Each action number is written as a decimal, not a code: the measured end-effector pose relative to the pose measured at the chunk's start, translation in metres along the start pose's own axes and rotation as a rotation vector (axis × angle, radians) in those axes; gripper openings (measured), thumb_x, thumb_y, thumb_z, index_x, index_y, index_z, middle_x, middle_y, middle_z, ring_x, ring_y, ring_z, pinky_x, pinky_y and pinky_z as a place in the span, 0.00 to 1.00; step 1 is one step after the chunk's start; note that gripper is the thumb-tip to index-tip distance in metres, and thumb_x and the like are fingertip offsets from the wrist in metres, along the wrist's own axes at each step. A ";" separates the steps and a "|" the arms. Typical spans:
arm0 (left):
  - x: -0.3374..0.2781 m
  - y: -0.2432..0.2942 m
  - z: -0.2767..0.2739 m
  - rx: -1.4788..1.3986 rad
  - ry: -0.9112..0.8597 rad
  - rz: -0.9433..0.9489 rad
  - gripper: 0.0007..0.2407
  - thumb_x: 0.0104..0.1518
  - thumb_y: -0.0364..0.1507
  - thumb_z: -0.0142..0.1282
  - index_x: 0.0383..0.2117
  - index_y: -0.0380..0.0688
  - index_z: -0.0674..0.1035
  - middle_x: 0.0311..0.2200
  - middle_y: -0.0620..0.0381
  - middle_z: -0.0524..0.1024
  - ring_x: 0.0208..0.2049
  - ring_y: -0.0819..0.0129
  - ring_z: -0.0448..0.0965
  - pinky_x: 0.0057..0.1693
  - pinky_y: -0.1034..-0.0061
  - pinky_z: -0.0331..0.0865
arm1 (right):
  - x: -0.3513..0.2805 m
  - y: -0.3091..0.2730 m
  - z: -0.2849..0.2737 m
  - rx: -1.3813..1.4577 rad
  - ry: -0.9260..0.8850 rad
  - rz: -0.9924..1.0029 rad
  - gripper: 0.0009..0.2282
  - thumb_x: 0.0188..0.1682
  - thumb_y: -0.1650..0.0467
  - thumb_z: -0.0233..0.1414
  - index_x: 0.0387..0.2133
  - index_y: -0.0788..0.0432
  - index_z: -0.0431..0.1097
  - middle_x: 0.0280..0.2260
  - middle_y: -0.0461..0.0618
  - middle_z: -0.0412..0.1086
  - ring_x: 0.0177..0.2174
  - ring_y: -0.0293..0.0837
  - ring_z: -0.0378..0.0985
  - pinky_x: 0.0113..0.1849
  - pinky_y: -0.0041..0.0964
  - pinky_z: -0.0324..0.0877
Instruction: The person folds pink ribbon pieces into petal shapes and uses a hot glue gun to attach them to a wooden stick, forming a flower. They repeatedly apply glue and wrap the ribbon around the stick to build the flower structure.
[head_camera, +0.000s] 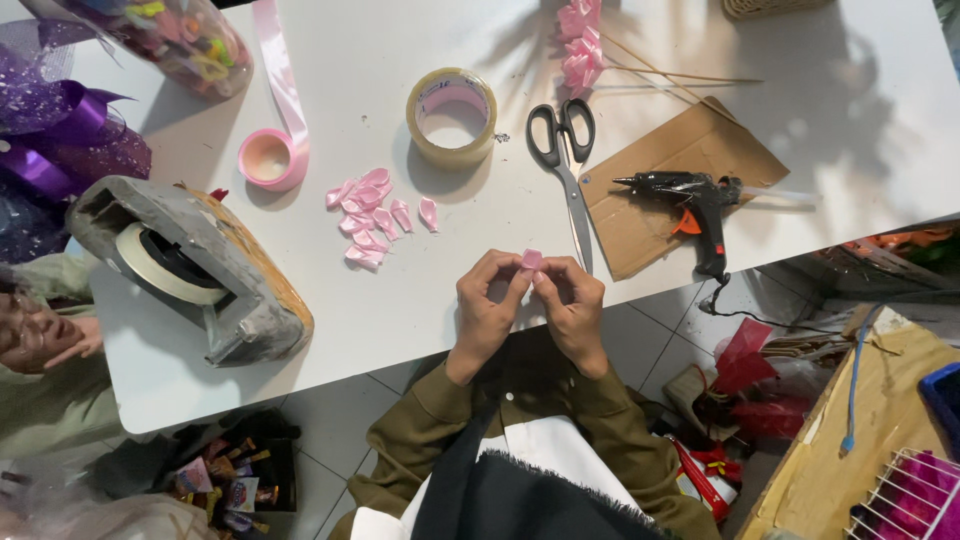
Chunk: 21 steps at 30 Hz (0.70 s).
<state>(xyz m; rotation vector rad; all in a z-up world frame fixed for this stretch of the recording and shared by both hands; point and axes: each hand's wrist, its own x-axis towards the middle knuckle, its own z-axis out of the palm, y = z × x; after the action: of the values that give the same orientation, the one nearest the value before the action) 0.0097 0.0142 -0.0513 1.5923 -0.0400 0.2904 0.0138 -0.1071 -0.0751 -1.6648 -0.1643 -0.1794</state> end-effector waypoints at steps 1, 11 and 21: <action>0.000 0.001 0.000 -0.004 -0.002 0.001 0.04 0.53 0.27 0.55 0.25 0.38 0.77 0.21 0.54 0.73 0.24 0.69 0.75 0.32 0.77 0.70 | 0.000 0.000 0.000 -0.003 0.002 -0.001 0.05 0.46 0.71 0.51 0.26 0.62 0.70 0.16 0.50 0.67 0.20 0.37 0.69 0.24 0.32 0.66; 0.001 0.000 0.001 0.009 -0.015 -0.019 0.05 0.53 0.28 0.55 0.26 0.38 0.77 0.21 0.54 0.74 0.25 0.70 0.74 0.32 0.77 0.70 | 0.001 0.001 -0.001 -0.022 -0.006 0.004 0.06 0.46 0.69 0.51 0.25 0.60 0.70 0.14 0.50 0.67 0.18 0.38 0.68 0.22 0.31 0.65; 0.002 0.004 -0.001 -0.001 -0.007 -0.014 0.05 0.53 0.27 0.55 0.26 0.38 0.77 0.21 0.54 0.73 0.25 0.70 0.75 0.32 0.77 0.69 | 0.003 0.001 0.000 -0.028 -0.033 0.010 0.06 0.47 0.68 0.49 0.26 0.59 0.70 0.15 0.50 0.68 0.18 0.38 0.70 0.23 0.31 0.66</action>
<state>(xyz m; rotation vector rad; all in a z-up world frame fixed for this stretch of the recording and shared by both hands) 0.0107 0.0156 -0.0469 1.5920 -0.0348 0.2736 0.0164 -0.1076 -0.0752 -1.6967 -0.1789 -0.1468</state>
